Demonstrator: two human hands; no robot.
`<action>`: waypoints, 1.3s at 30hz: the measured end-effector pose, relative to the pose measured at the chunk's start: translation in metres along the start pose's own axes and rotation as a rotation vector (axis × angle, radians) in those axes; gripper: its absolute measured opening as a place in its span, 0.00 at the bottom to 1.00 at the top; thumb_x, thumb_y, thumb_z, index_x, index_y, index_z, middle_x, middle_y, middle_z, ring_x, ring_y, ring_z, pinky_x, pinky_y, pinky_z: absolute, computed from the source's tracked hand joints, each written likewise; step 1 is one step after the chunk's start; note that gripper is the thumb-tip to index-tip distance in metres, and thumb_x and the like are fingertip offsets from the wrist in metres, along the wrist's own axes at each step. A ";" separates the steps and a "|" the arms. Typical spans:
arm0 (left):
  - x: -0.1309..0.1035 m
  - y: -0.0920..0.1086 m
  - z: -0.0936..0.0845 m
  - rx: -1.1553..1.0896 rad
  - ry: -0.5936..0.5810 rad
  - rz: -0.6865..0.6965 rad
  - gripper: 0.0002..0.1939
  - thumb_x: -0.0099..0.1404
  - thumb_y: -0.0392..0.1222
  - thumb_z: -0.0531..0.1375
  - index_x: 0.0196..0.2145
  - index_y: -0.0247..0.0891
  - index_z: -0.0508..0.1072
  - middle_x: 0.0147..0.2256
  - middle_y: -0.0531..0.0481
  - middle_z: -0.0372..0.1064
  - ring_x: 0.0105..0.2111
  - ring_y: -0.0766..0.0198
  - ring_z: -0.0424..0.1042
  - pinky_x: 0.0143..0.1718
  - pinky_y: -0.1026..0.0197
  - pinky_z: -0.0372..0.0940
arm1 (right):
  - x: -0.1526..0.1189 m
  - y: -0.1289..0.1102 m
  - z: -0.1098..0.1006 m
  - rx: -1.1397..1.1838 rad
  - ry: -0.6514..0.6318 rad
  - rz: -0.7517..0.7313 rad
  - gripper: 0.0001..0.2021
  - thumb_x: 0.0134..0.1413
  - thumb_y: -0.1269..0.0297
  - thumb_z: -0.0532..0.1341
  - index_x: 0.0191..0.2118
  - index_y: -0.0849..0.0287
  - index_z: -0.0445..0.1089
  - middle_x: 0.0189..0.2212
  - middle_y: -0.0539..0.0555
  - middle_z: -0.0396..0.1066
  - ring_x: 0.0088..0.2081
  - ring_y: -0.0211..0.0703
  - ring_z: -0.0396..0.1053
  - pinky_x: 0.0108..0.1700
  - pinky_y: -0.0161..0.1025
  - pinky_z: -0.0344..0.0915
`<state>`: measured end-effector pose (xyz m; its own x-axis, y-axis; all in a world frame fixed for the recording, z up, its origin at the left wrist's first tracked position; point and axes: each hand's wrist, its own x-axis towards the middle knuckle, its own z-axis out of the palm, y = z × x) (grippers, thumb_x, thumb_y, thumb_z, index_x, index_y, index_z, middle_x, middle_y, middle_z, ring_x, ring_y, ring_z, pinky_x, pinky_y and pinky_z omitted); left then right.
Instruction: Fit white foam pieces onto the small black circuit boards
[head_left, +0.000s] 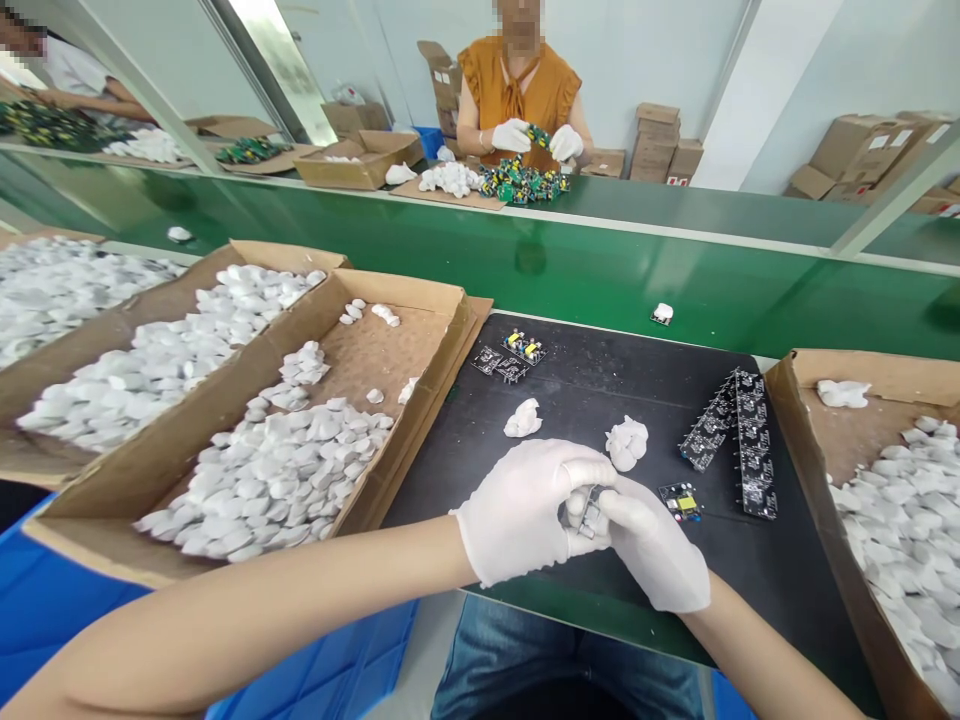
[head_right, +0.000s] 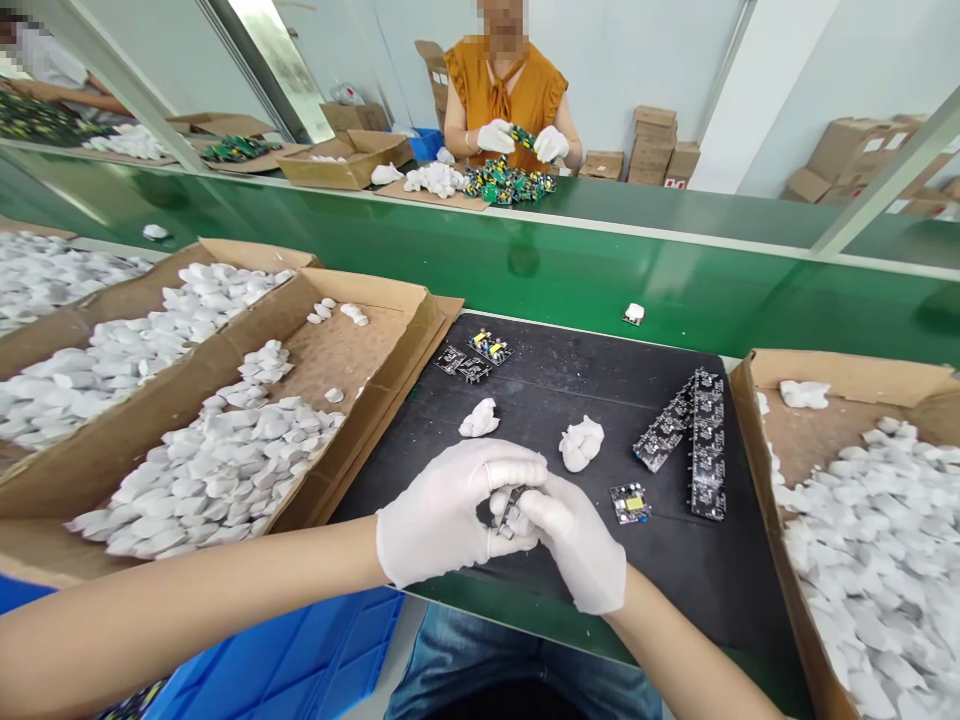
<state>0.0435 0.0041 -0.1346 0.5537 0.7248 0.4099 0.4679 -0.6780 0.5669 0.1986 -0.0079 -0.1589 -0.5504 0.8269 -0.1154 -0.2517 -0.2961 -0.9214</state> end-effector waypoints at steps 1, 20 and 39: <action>0.000 -0.001 0.000 -0.001 0.001 0.004 0.09 0.52 0.41 0.64 0.32 0.38 0.71 0.39 0.46 0.73 0.39 0.57 0.73 0.42 0.57 0.67 | 0.000 0.000 0.000 -0.024 -0.008 -0.007 0.12 0.55 0.56 0.56 0.29 0.60 0.66 0.27 0.51 0.63 0.31 0.41 0.59 0.36 0.39 0.57; 0.006 -0.012 -0.013 -0.008 -0.067 0.064 0.20 0.50 0.46 0.66 0.40 0.39 0.71 0.42 0.44 0.72 0.44 0.55 0.70 0.52 0.48 0.58 | -0.003 -0.007 0.002 0.154 0.069 0.071 0.16 0.55 0.52 0.57 0.26 0.60 0.69 0.27 0.54 0.66 0.33 0.43 0.62 0.38 0.40 0.62; 0.002 0.002 -0.013 -0.649 0.100 -0.488 0.11 0.55 0.47 0.60 0.28 0.36 0.75 0.36 0.45 0.74 0.37 0.57 0.71 0.38 0.53 0.66 | -0.008 -0.009 0.003 -0.773 0.338 -0.427 0.18 0.51 0.47 0.59 0.37 0.58 0.67 0.32 0.57 0.70 0.34 0.48 0.68 0.38 0.46 0.66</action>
<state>0.0366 0.0056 -0.1234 0.3123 0.9484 0.0545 0.1311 -0.0999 0.9863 0.2031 -0.0130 -0.1488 -0.2434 0.9229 0.2984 0.2858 0.3623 -0.8872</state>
